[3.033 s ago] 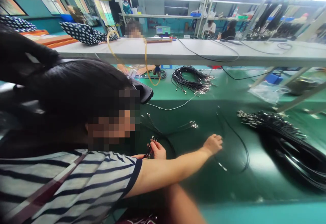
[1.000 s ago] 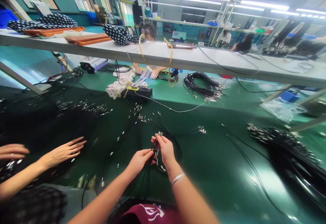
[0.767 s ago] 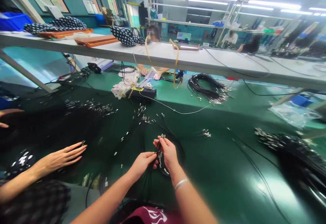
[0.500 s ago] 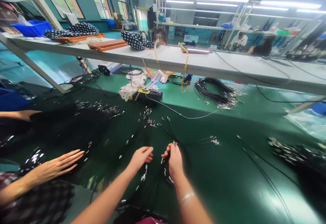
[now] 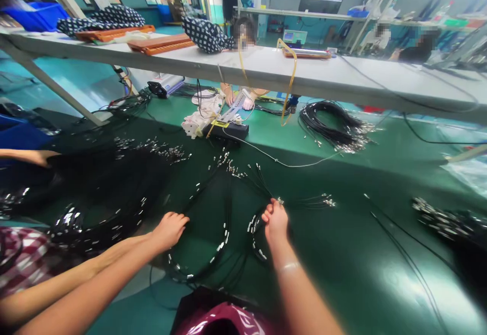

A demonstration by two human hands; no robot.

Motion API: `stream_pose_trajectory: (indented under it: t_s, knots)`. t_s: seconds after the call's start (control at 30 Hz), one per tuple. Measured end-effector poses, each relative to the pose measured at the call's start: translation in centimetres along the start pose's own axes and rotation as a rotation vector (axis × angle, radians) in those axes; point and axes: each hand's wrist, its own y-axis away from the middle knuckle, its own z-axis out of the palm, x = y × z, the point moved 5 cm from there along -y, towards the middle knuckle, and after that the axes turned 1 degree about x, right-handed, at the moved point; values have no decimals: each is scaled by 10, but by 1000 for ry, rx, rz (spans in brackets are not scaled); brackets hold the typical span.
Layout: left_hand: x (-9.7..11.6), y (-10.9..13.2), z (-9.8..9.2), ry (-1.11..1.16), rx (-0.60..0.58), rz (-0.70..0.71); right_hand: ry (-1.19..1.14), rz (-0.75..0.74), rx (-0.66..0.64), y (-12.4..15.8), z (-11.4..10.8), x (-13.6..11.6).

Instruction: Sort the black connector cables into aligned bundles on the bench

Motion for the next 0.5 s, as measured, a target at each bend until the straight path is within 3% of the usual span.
stream_pose_trajectory:
  t_s: [0.1, 0.17, 0.23, 0.4, 0.5]
  knots:
    - [-23, 5, -15, -47, 10, -29, 19, 59, -14, -4, 16, 18]
    - [-21, 6, -18, -54, 31, -85, 38, 86, -16, -8, 25, 31]
    - [0, 3, -13, -34, 63, -145, 63, 93, -11, -15, 31, 43]
    - [85, -31, 19, 96, 144, -263, 153, 121, 18, -41, 42, 69]
    - [107, -63, 32, 182, 123, -345, 204, 158, -5, -54, 52, 79]
